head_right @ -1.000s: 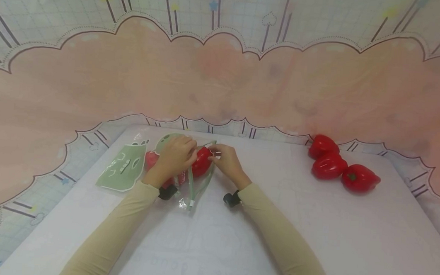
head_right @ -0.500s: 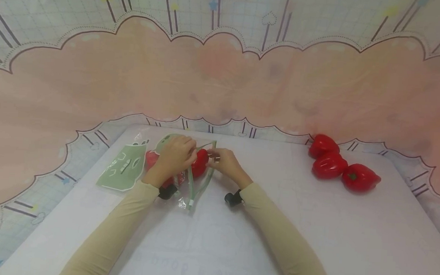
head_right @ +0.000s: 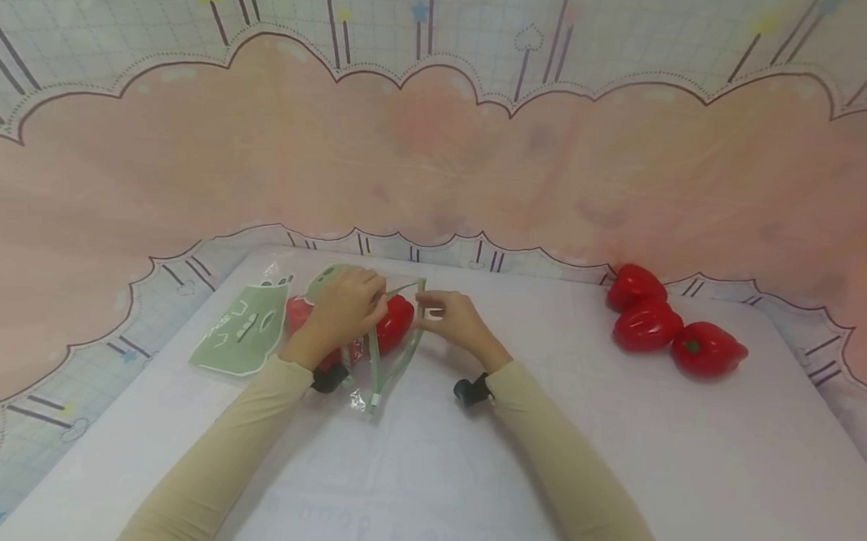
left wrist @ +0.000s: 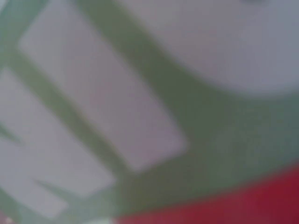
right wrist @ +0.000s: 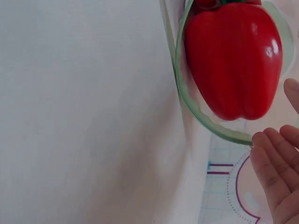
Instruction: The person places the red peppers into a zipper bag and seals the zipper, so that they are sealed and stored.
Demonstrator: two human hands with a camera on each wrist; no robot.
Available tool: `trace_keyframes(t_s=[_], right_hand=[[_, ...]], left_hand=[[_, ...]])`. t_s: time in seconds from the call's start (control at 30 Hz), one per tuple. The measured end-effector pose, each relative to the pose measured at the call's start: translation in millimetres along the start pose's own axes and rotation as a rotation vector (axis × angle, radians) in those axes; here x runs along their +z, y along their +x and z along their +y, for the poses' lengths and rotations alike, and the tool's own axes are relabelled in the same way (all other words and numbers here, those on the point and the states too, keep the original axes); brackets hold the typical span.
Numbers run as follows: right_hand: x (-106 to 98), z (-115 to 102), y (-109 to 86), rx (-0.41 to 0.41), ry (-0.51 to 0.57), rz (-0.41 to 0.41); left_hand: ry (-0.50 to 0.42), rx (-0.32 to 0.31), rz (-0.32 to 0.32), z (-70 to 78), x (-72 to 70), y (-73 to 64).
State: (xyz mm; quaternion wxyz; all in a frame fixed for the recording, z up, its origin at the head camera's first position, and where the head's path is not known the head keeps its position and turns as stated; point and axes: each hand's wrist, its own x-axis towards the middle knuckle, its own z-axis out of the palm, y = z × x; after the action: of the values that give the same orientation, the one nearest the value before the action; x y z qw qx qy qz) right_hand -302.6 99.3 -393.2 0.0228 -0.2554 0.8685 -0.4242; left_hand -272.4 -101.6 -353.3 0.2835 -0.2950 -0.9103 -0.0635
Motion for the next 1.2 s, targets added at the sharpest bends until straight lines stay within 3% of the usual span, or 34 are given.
trace_keyframes(t_s=[0.37, 0.87, 1.2], right_hand=[[-23, -4, -12.8, -0.033, -0.014, -0.01], [-78, -9, -34.8, -0.036, -0.116, 0.013], [-107, -5, -51.4, 0.0, -0.191, 0.039]], left_hand=[[0.003, -0.006, -0.001, -0.5, 1.6, -0.2], [0.043, 0.041, 0.018, 0.8, -2.9, -1.2], [0.042, 0.032, -0.044, 1.9, -8.3, 1.1]])
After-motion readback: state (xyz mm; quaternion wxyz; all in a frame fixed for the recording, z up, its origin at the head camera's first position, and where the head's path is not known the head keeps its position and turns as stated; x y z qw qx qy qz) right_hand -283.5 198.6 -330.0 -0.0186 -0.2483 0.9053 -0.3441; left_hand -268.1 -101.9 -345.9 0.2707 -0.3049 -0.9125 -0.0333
